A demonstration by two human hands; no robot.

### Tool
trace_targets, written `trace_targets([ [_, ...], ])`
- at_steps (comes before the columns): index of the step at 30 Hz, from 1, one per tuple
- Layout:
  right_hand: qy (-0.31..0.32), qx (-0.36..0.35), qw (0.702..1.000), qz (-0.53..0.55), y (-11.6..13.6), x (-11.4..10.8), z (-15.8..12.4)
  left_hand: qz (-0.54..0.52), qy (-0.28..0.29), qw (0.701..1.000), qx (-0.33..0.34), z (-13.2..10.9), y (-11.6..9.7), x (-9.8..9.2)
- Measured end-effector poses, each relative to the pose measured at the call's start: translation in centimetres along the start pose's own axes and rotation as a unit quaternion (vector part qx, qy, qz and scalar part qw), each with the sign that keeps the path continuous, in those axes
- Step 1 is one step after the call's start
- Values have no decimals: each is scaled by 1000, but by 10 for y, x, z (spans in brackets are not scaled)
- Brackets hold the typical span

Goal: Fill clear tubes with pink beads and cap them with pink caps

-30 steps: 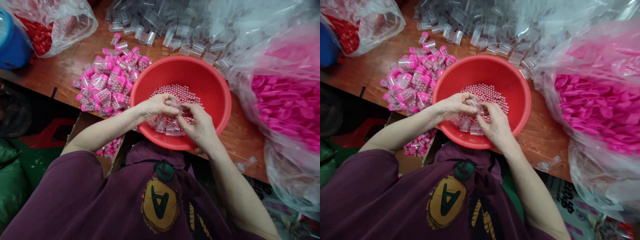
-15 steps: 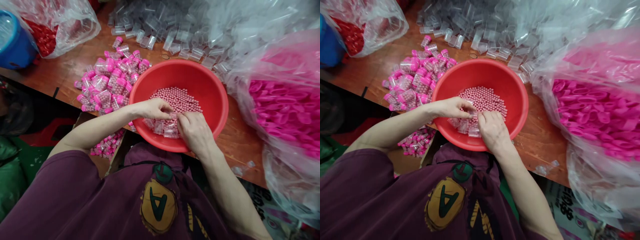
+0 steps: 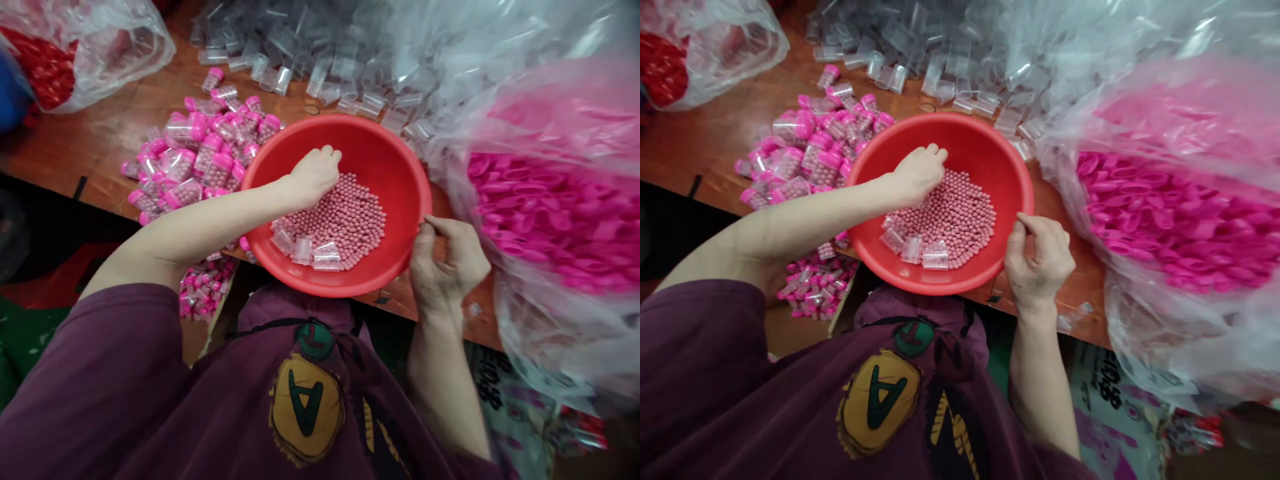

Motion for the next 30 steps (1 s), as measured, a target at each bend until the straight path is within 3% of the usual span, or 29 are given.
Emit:
trace_targets([
  [3,-79,23,996,-38,-39,-17,-9,11,31,999,29,15,-21,6],
  [6,-107,80,988,-81,-93,-35,-1,-69,49,996,34,21,-44,13],
  [8,-93,107,985,-97,-127,-44,15,-145,59,987,42,23,-60,16],
  [10,-24,120,985,-120,-155,-44,36,-194,70,977,45,26,-74,19],
  [14,3,145,969,-200,-185,-28,73,-250,83,963,53,30,-87,16],
  [17,27,158,961,-226,-189,-10,85,-366,35,929,38,22,-82,4],
  [20,52,190,949,-246,-184,2,80,-488,-13,873,-7,0,-71,-9],
  [24,69,151,949,-266,-156,14,49,-582,-33,811,-56,-41,-66,-15],
  [30,143,92,960,-224,-117,36,-1,-654,-24,747,-119,-82,-74,-3],
])
Point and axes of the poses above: each hand's wrist, its own z-axis towards the middle knuckle, its own x-axis out of the palm, y = z × x, the point moved 2 cm from there along z, towards the middle knuckle, and after that the axes turned 4 degrees about z, right-handed, at the moved point
